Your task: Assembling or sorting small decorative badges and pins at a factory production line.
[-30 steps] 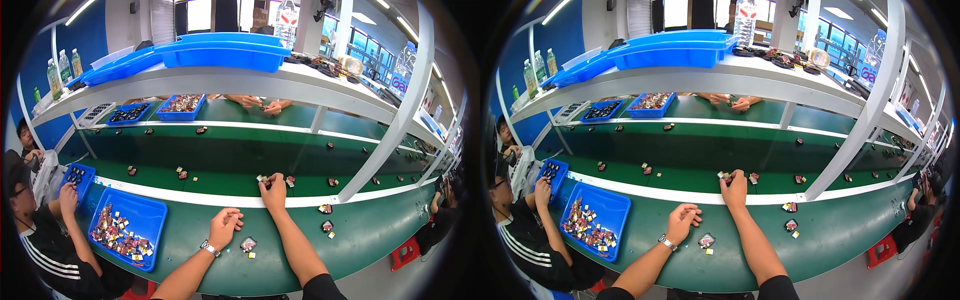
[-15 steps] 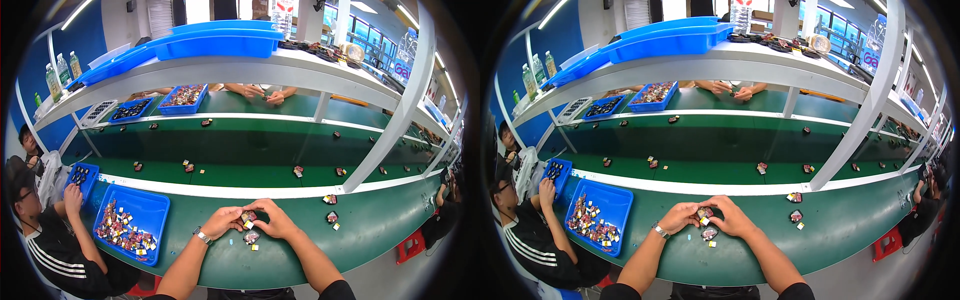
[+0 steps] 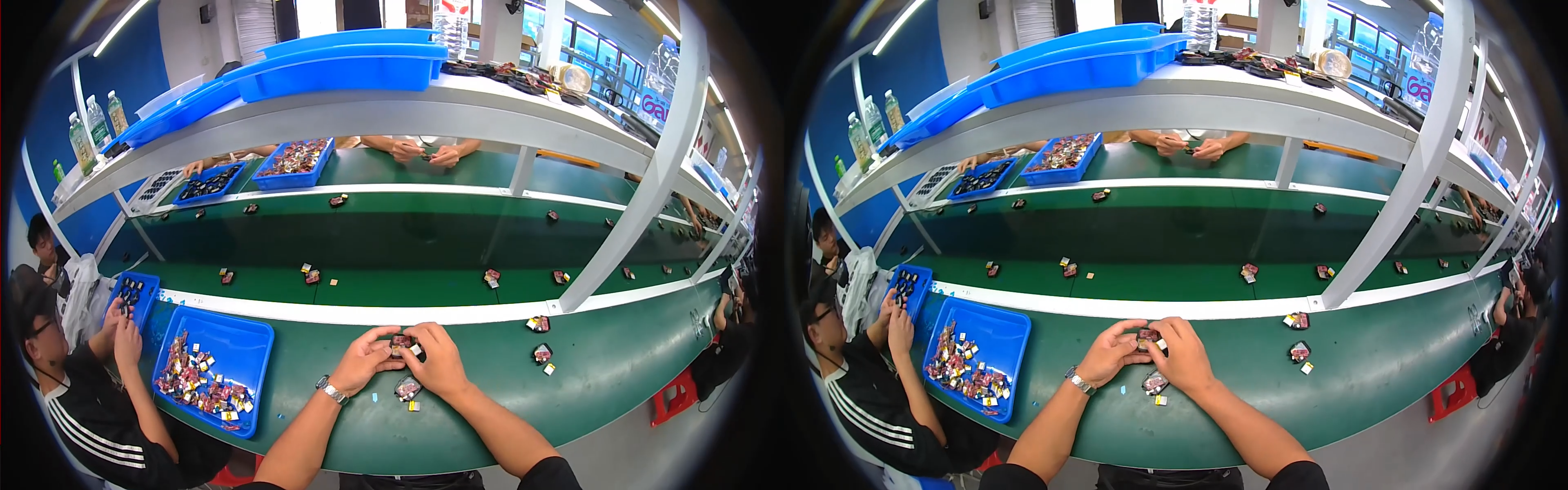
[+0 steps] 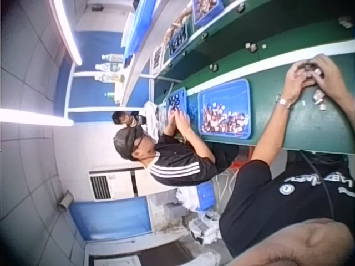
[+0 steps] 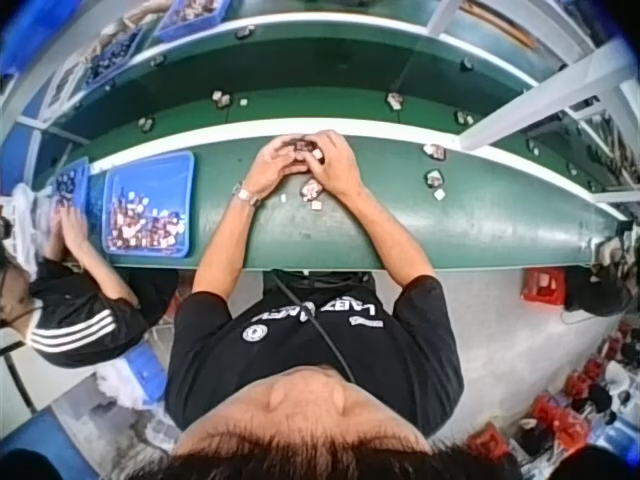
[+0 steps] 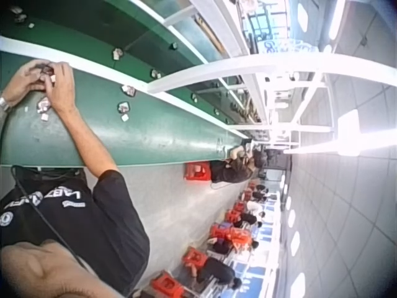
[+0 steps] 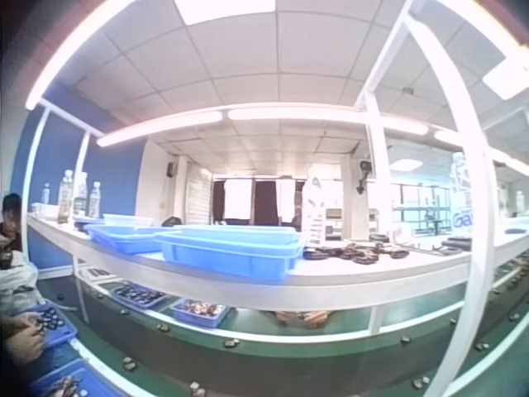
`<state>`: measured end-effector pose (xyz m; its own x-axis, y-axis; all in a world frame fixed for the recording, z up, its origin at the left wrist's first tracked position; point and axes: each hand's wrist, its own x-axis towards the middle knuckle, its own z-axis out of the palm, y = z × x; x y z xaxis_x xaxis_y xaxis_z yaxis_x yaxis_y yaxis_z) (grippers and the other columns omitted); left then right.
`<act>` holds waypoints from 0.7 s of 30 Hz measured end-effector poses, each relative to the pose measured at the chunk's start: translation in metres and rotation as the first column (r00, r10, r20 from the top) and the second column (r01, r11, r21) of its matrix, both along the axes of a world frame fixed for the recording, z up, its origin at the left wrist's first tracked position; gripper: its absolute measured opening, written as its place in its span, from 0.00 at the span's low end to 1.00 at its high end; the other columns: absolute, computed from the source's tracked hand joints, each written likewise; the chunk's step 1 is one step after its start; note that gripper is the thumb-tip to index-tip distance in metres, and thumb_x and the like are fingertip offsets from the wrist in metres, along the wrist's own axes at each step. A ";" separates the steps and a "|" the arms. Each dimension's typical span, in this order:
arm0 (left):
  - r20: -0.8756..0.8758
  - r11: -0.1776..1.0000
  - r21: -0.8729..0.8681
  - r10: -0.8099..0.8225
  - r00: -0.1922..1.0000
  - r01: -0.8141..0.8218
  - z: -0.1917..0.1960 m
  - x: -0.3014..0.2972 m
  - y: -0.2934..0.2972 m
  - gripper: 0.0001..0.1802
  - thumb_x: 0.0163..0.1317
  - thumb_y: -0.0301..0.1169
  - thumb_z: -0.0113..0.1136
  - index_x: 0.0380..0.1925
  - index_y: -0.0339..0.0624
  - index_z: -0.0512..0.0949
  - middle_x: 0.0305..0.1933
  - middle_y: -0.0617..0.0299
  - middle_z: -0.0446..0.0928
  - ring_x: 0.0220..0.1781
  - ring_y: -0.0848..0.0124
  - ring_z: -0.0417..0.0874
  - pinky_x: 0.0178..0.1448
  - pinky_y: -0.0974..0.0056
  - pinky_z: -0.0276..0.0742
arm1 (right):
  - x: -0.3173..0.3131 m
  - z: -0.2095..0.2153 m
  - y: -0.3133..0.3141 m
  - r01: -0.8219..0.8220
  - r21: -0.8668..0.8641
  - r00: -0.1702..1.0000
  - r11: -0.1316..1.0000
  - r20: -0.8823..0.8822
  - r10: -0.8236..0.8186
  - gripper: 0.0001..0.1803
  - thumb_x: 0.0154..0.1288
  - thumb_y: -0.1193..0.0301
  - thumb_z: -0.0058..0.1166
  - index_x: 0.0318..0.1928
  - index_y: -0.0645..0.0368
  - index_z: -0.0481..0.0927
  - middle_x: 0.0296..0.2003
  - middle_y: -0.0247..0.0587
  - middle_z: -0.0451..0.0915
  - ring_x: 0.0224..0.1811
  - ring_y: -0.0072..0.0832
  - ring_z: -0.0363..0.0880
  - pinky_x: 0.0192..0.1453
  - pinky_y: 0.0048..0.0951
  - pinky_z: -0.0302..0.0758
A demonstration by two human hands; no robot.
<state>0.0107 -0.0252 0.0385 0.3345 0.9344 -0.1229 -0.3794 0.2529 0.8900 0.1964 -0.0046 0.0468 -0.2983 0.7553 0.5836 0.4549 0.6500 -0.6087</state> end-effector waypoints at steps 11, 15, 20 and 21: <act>-0.010 1.000 -0.016 0.014 1.000 -0.014 -0.005 0.001 -0.001 0.22 0.71 0.20 0.48 0.65 0.36 0.65 0.58 0.52 0.76 0.58 0.66 0.80 0.63 0.60 0.80 | 0.002 0.008 0.000 -0.064 0.181 0.994 0.981 0.097 0.047 0.15 0.51 0.80 0.65 0.42 0.55 0.84 0.43 0.39 0.79 0.42 0.36 0.80 0.43 0.33 0.80; -0.030 0.999 0.012 0.038 0.999 -0.038 -0.004 0.002 -0.001 0.20 0.72 0.21 0.47 0.64 0.35 0.66 0.57 0.52 0.77 0.58 0.67 0.80 0.63 0.61 0.81 | 0.001 0.009 0.003 -0.087 0.176 0.989 0.981 0.136 0.063 0.13 0.50 0.79 0.65 0.38 0.56 0.83 0.44 0.38 0.78 0.44 0.38 0.78 0.45 0.35 0.79; -0.085 0.999 0.040 0.038 0.996 -0.035 -0.004 0.005 -0.003 0.19 0.73 0.21 0.46 0.63 0.33 0.66 0.55 0.52 0.78 0.57 0.67 0.80 0.62 0.61 0.81 | 0.005 0.011 0.005 -0.148 0.137 0.978 0.979 0.169 0.124 0.10 0.50 0.78 0.64 0.34 0.57 0.78 0.44 0.37 0.76 0.47 0.38 0.76 0.49 0.36 0.76; -0.078 0.998 0.049 0.038 0.996 -0.034 -0.005 0.004 -0.002 0.19 0.73 0.22 0.47 0.62 0.33 0.67 0.54 0.52 0.78 0.57 0.66 0.81 0.63 0.60 0.81 | 0.007 0.013 0.006 -0.173 0.155 0.971 0.973 0.195 0.141 0.09 0.52 0.77 0.62 0.33 0.57 0.77 0.44 0.37 0.76 0.47 0.37 0.75 0.50 0.37 0.75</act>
